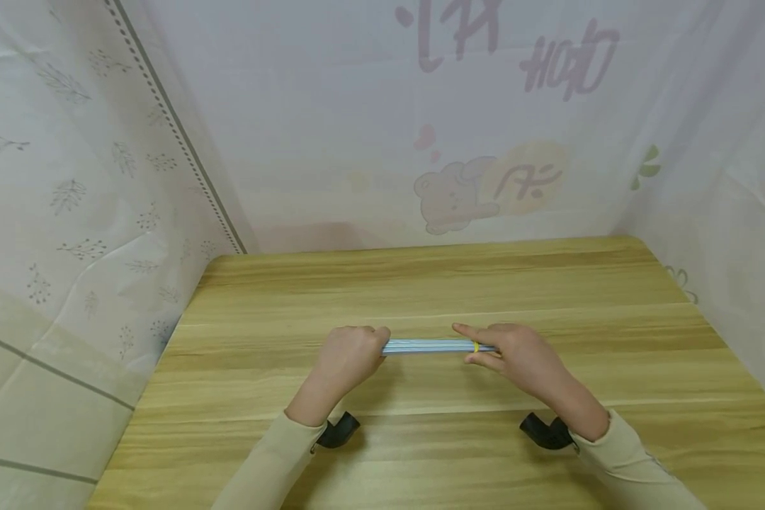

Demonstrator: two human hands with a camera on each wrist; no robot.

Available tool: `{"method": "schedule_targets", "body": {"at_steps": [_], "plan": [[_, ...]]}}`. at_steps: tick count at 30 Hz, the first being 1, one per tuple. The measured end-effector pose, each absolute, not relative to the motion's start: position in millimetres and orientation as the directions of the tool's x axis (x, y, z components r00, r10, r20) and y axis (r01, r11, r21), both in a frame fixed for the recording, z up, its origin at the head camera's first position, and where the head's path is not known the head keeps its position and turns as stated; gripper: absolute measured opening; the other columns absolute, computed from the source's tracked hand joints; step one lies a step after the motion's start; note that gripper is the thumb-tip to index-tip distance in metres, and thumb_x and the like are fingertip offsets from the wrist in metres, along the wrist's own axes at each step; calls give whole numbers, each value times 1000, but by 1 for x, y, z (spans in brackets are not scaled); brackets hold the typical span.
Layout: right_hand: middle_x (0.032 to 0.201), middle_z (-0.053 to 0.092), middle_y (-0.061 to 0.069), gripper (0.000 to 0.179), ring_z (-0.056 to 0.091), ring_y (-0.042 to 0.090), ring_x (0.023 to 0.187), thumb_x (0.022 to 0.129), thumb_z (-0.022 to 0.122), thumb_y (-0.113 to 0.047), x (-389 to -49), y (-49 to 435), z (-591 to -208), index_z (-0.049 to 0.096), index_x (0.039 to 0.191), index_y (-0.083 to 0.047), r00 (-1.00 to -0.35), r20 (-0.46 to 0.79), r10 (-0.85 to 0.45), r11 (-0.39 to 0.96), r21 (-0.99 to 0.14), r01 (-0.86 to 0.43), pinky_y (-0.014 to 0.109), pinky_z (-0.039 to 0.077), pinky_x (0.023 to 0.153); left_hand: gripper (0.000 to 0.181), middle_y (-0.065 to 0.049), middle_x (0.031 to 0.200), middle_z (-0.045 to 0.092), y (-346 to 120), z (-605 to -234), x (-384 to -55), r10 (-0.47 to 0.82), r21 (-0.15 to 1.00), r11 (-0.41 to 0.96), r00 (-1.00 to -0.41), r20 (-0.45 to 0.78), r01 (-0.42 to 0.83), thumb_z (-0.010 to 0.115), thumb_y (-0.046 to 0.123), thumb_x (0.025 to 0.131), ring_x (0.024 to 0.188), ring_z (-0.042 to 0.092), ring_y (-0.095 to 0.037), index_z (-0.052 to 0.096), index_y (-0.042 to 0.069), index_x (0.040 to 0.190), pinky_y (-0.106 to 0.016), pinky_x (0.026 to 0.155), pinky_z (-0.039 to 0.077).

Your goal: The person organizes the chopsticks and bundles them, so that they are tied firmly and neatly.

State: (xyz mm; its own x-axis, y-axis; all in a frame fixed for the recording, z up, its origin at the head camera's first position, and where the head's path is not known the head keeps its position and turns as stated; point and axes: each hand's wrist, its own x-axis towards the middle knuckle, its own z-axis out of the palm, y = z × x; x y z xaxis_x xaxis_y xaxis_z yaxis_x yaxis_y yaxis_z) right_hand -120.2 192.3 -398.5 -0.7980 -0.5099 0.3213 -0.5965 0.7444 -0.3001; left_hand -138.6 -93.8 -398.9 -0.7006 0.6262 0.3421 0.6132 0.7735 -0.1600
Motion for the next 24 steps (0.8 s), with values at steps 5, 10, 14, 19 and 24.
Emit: {"method": "schedule_targets", "body": {"at_steps": [5, 10, 14, 19, 24], "plan": [[102, 72, 6, 56, 68, 14, 79, 81, 71, -36, -121, 192, -399, 58, 132, -16, -799, 307, -516, 758, -271, -594, 32, 54, 68, 29, 6, 53, 48, -93, -397, -139, 625, -155, 774, -701, 344, 613, 79, 18, 75, 46, 30, -4, 51, 14, 68, -20, 39, 30], [113, 69, 9, 53, 67, 19, 89, 83, 71, -36, -120, 194, -395, 60, 128, -10, -845, 216, -489, 759, -371, -535, 35, 54, 74, 28, 6, 52, 46, -93, -397, -139, 622, -149, 777, -708, 334, 612, 78, 18, 75, 45, 28, -4, 51, 14, 68, -19, 38, 28], [104, 67, 3, 37, 61, 10, 81, 85, 71, -29, -119, 199, -391, 63, 116, -9, -856, 177, -486, 745, -429, -512, 27, 51, 67, 28, 6, 54, 50, -94, -397, -140, 617, -150, 782, -717, 325, 605, 79, 20, 76, 45, 29, -4, 53, 14, 68, -19, 39, 30], [93, 63, -5, 20, 59, 7, 81, 86, 71, -21, -119, 200, -388, 67, 103, -12, -826, 231, -514, 733, -382, -563, 27, 51, 68, 31, 6, 53, 47, -96, -397, -139, 621, -155, 779, -714, 323, 607, 81, 21, 74, 46, 28, -4, 51, 14, 67, -18, 38, 29], [90, 65, -3, 19, 59, 8, 78, 85, 71, -21, -119, 198, -387, 69, 100, -9, -797, 254, -548, 739, -299, -604, 26, 51, 66, 31, 6, 53, 46, -96, -398, -138, 628, -166, 774, -708, 323, 611, 81, 23, 74, 46, 27, -4, 51, 14, 68, -18, 39, 29]]}}
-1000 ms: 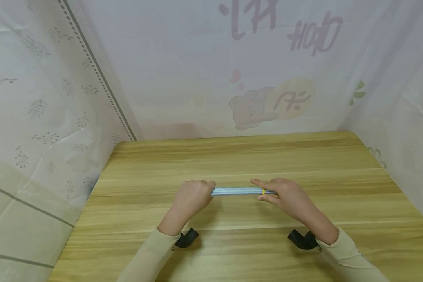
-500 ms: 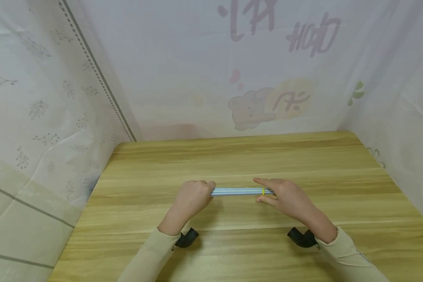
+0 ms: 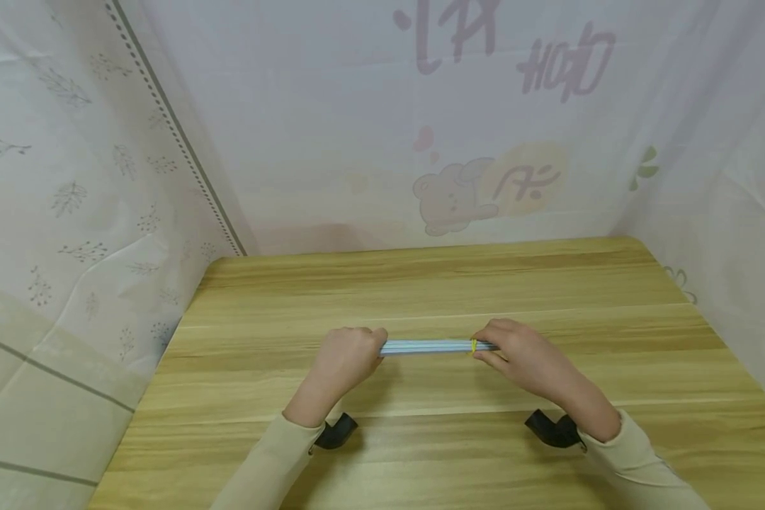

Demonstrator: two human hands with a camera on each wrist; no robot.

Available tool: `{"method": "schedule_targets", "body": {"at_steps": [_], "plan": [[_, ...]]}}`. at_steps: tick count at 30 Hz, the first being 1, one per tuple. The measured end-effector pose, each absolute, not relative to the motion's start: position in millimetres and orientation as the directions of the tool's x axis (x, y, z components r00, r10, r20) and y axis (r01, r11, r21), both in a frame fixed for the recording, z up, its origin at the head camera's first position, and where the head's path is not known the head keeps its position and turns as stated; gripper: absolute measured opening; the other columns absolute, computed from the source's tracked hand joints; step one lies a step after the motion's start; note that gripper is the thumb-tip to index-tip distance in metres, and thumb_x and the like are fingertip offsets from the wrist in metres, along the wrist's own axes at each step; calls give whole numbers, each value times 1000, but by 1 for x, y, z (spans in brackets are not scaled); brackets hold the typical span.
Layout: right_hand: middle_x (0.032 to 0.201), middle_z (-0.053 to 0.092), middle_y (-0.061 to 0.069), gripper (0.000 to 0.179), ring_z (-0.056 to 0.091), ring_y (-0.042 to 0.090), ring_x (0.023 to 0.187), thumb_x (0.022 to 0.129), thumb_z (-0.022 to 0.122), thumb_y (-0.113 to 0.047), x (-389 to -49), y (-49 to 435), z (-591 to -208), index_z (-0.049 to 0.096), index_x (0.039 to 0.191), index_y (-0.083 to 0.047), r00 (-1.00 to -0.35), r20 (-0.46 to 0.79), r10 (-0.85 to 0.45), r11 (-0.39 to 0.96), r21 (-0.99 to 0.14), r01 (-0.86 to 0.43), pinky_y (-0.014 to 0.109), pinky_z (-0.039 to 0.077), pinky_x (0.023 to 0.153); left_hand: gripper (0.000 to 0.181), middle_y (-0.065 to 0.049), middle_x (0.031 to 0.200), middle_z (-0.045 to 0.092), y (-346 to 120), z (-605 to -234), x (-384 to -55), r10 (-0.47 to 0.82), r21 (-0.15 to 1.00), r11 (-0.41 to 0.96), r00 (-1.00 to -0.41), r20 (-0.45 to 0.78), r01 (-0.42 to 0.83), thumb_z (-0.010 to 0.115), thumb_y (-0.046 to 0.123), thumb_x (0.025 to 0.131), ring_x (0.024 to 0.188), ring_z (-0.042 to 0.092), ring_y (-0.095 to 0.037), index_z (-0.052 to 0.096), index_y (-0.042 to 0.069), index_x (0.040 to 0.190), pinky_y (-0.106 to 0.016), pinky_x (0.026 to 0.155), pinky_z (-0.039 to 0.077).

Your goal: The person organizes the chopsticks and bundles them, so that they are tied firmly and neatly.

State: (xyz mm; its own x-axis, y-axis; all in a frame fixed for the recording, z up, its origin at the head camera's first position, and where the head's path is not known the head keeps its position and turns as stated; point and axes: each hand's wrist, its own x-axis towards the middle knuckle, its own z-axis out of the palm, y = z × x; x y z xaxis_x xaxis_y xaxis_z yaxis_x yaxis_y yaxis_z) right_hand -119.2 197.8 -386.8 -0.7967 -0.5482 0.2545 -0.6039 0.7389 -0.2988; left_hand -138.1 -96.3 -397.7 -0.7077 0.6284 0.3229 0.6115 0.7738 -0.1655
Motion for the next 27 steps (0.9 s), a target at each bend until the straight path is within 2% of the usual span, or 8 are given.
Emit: {"method": "schedule_targets", "body": {"at_steps": [5, 13, 20, 27], "plan": [[90, 65, -1, 18, 58, 7, 76, 86, 69, -18, -121, 194, -387, 69, 100, -6, -794, 221, -565, 730, -314, -607, 24, 50, 64, 31, 6, 53, 46, -97, -398, -138, 631, -169, 773, -708, 318, 612, 80, 24, 75, 46, 27, -4, 52, 14, 68, -18, 39, 29], [90, 63, -1, 20, 49, 1, 70, 88, 67, -14, -123, 188, -389, 67, 105, -5, -796, 210, -568, 702, -381, -602, 21, 46, 61, 31, 6, 53, 48, -98, -398, -138, 626, -164, 775, -706, 333, 610, 81, 22, 73, 46, 28, -4, 52, 14, 67, -18, 39, 30], [82, 57, -7, 30, 39, -4, 62, 88, 67, -18, -123, 184, -394, 68, 116, -9, -774, 307, -554, 680, -369, -634, 17, 39, 54, 31, 6, 53, 46, -97, -398, -138, 616, -166, 784, -719, 321, 598, 81, 21, 74, 46, 27, -4, 51, 14, 67, -18, 38, 29], [76, 59, -6, 37, 46, -5, 59, 81, 73, -24, -122, 179, -396, 69, 116, -15, -769, 373, -520, 708, -316, -632, 15, 41, 52, 32, 7, 53, 46, -95, -397, -138, 614, -162, 785, -718, 327, 598, 81, 24, 74, 46, 27, -4, 51, 15, 68, -18, 38, 28]]}}
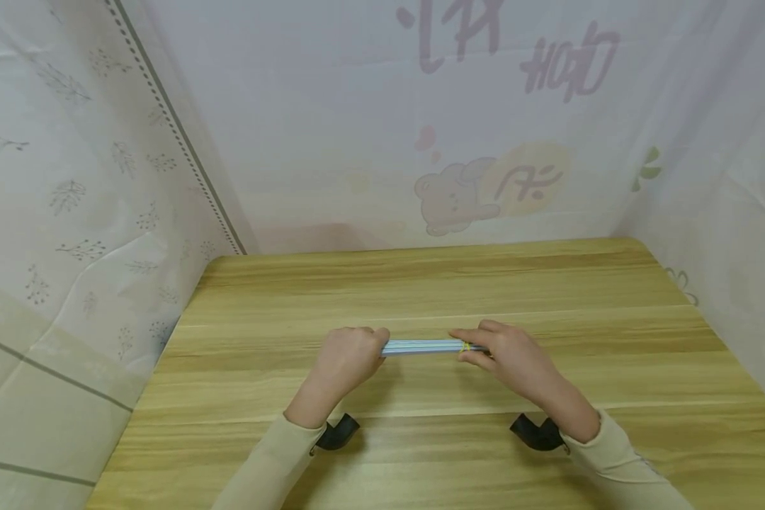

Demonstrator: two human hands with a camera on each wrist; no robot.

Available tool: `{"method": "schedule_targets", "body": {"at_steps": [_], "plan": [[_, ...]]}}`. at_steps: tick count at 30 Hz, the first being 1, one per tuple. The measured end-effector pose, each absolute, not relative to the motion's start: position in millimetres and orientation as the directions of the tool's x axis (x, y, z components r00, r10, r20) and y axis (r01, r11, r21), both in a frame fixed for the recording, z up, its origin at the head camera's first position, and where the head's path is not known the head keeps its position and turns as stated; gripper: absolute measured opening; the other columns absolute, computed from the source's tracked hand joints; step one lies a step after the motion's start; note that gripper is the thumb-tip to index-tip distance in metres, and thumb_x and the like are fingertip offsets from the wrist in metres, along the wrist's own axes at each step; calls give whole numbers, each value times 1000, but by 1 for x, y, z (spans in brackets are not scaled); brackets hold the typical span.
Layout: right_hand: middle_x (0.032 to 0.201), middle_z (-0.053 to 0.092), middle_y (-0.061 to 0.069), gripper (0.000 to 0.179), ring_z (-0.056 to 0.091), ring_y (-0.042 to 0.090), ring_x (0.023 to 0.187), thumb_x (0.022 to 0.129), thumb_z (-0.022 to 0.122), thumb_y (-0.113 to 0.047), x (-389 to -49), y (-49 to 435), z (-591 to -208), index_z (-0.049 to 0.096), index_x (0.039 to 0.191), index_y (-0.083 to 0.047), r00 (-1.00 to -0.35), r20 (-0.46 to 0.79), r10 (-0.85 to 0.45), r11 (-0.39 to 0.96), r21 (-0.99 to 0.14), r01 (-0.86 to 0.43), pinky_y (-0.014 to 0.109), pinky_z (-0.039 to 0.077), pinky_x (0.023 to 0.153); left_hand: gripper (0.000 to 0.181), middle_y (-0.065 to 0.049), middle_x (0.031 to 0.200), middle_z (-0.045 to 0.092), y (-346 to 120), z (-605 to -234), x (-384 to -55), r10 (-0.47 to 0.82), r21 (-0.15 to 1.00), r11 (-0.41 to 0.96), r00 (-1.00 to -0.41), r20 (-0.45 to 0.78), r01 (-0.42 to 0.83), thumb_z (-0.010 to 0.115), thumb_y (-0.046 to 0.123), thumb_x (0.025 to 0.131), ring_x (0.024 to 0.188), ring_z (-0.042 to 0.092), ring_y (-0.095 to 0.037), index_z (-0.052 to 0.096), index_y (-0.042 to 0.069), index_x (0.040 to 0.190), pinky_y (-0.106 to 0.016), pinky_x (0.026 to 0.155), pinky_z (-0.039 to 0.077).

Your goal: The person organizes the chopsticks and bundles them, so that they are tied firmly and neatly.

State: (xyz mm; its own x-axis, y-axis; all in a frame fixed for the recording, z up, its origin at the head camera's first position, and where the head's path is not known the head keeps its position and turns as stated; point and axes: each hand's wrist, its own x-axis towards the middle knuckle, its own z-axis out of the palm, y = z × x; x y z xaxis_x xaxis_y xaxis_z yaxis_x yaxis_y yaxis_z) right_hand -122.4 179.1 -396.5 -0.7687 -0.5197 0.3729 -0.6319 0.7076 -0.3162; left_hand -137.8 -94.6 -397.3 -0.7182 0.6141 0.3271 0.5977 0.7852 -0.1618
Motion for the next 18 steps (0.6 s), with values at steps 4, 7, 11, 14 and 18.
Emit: {"method": "schedule_targets", "body": {"at_steps": [4, 7, 11, 14, 18], "plan": [[68, 57, -7, 42, 45, -4, 55, 76, 75, -28, -121, 176, -395, 70, 116, -18, -758, 409, -508, 732, -259, -630, 15, 40, 50, 31, 7, 54, 49, -93, -396, -137, 619, -162, 781, -714, 328, 603, 80, 25, 75, 46, 29, -4, 52, 15, 68, -18, 39, 30], [67, 57, -5, 47, 43, -2, 52, 75, 75, -32, -120, 175, -394, 68, 119, -17, -758, 407, -510, 748, -226, -624, 16, 38, 48, 31, 6, 54, 50, -92, -395, -137, 621, -156, 779, -714, 325, 607, 80, 24, 75, 46, 30, -4, 52, 15, 68, -18, 39, 31], [85, 67, 0, 54, 52, 1, 59, 79, 73, -36, -120, 178, -392, 62, 127, -13, -798, 328, -506, 758, -271, -593, 18, 44, 54, 31, 6, 54, 51, -93, -395, -137, 625, -154, 776, -709, 327, 612, 81, 23, 75, 46, 31, -4, 52, 14, 68, -19, 39, 32], [97, 66, 2, 52, 53, 3, 68, 82, 72, -32, -120, 183, -390, 60, 127, -8, -831, 254, -495, 748, -361, -557, 21, 46, 59, 30, 5, 54, 51, -93, -395, -138, 628, -158, 773, -705, 329, 614, 81, 23, 75, 46, 31, -4, 52, 14, 68, -19, 39, 32], [93, 58, -1, 36, 49, 4, 71, 84, 72, -20, -120, 189, -387, 64, 115, -4, -829, 251, -500, 721, -408, -560, 22, 46, 61, 30, 5, 55, 52, -94, -394, -138, 629, -167, 773, -706, 326, 612, 80, 23, 75, 46, 30, -4, 53, 14, 69, -19, 39, 32]]}}
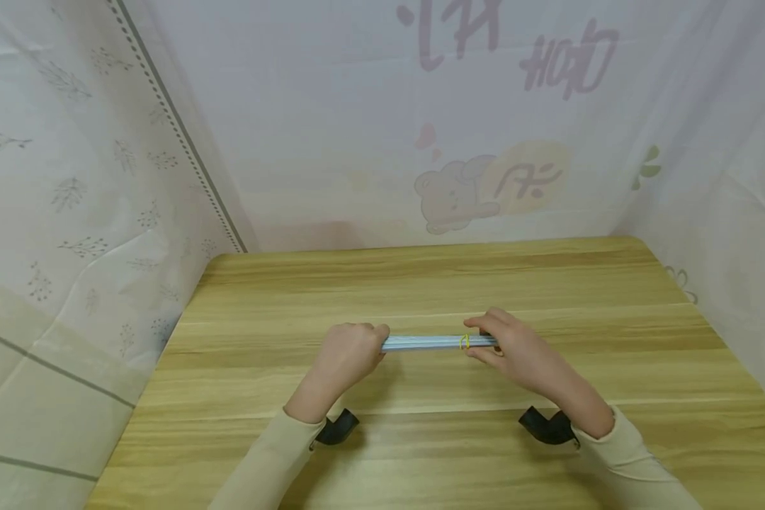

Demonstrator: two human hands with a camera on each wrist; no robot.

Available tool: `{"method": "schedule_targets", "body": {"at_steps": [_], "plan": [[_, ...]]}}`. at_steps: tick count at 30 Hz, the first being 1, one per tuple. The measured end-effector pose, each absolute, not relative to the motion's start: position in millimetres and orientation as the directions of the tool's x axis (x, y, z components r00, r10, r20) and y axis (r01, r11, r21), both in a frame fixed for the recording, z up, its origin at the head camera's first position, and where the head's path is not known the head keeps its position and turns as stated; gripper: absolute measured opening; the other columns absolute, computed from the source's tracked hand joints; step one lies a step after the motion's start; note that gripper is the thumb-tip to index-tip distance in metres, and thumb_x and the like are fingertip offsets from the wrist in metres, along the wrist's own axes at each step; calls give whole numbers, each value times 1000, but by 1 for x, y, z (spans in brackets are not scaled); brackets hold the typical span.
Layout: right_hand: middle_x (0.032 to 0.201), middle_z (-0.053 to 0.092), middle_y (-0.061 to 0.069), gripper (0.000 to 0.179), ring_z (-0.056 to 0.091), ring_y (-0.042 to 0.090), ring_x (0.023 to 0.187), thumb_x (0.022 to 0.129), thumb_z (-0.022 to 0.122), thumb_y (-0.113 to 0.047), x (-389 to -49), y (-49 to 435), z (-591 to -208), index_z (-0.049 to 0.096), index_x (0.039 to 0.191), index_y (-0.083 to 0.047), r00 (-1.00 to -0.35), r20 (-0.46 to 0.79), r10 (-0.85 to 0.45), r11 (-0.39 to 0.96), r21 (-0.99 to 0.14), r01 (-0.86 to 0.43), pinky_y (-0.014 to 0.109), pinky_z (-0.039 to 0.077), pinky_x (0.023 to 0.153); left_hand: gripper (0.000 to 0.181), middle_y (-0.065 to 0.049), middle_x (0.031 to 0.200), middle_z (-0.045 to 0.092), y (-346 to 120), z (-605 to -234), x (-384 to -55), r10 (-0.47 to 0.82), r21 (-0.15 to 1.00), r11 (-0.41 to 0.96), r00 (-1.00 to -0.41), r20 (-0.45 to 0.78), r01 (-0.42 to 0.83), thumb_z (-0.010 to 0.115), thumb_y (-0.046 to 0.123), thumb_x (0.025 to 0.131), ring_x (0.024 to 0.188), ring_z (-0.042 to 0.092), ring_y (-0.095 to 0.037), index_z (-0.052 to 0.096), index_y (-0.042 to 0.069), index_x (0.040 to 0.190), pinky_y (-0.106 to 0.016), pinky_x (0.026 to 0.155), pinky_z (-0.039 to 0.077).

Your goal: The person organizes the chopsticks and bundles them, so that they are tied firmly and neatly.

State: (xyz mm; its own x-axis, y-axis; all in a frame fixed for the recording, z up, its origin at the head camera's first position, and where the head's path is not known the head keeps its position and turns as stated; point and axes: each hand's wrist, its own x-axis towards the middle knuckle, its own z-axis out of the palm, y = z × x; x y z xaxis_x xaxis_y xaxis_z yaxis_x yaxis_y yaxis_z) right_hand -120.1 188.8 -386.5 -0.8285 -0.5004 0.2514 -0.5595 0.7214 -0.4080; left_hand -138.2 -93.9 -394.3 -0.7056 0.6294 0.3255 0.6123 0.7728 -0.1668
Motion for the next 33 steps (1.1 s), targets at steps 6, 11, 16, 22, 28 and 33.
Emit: {"method": "schedule_targets", "body": {"at_steps": [6, 11, 16, 22, 28, 33], "plan": [[90, 58, -4, 16, 49, 3, 72, 85, 71, -17, -120, 192, -381, 69, 98, -7, -801, 268, -536, 726, -337, -599, 21, 46, 62, 30, 6, 53, 49, -92, -393, -139, 630, -174, 772, -698, 341, 611, 80, 23, 75, 45, 29, -4, 52, 14, 68, -19, 38, 29], [87, 61, -3, 16, 49, 2, 70, 87, 69, -15, -120, 190, -380, 68, 99, -5, -769, 250, -589, 704, -308, -640, 21, 46, 61, 29, 6, 52, 46, -91, -391, -138, 629, -183, 773, -699, 339, 607, 78, 21, 76, 45, 27, -4, 52, 14, 68, -18, 38, 26], [88, 61, -2, 17, 49, 1, 69, 88, 67, -15, -120, 187, -379, 68, 102, -4, -756, 242, -608, 683, -326, -654, 20, 46, 60, 29, 7, 51, 44, -90, -391, -136, 627, -198, 777, -705, 331, 598, 79, 22, 76, 45, 27, -4, 52, 14, 68, -18, 38, 27], [87, 63, -2, 25, 47, -2, 64, 86, 70, -20, -120, 180, -380, 69, 105, -5, -748, 286, -600, 682, -305, -664, 18, 44, 58, 30, 6, 53, 46, -87, -390, -136, 627, -195, 777, -710, 320, 598, 79, 24, 76, 46, 29, -4, 52, 14, 68, -19, 38, 30], [81, 66, -3, 29, 48, -2, 59, 78, 76, -27, -121, 176, -384, 72, 98, -7, -736, 366, -569, 697, -261, -668, 16, 42, 53, 30, 6, 53, 49, -86, -390, -135, 628, -194, 776, -709, 321, 600, 80, 25, 76, 45, 29, -4, 52, 15, 68, -19, 38, 31], [81, 70, -2, 33, 51, -1, 56, 73, 78, -31, -123, 174, -388, 74, 96, -9, -709, 430, -559, 703, -208, -680, 16, 42, 51, 30, 6, 54, 49, -85, -390, -135, 626, -191, 777, -710, 321, 599, 80, 26, 76, 45, 30, -4, 53, 14, 69, -19, 38, 31]]}}
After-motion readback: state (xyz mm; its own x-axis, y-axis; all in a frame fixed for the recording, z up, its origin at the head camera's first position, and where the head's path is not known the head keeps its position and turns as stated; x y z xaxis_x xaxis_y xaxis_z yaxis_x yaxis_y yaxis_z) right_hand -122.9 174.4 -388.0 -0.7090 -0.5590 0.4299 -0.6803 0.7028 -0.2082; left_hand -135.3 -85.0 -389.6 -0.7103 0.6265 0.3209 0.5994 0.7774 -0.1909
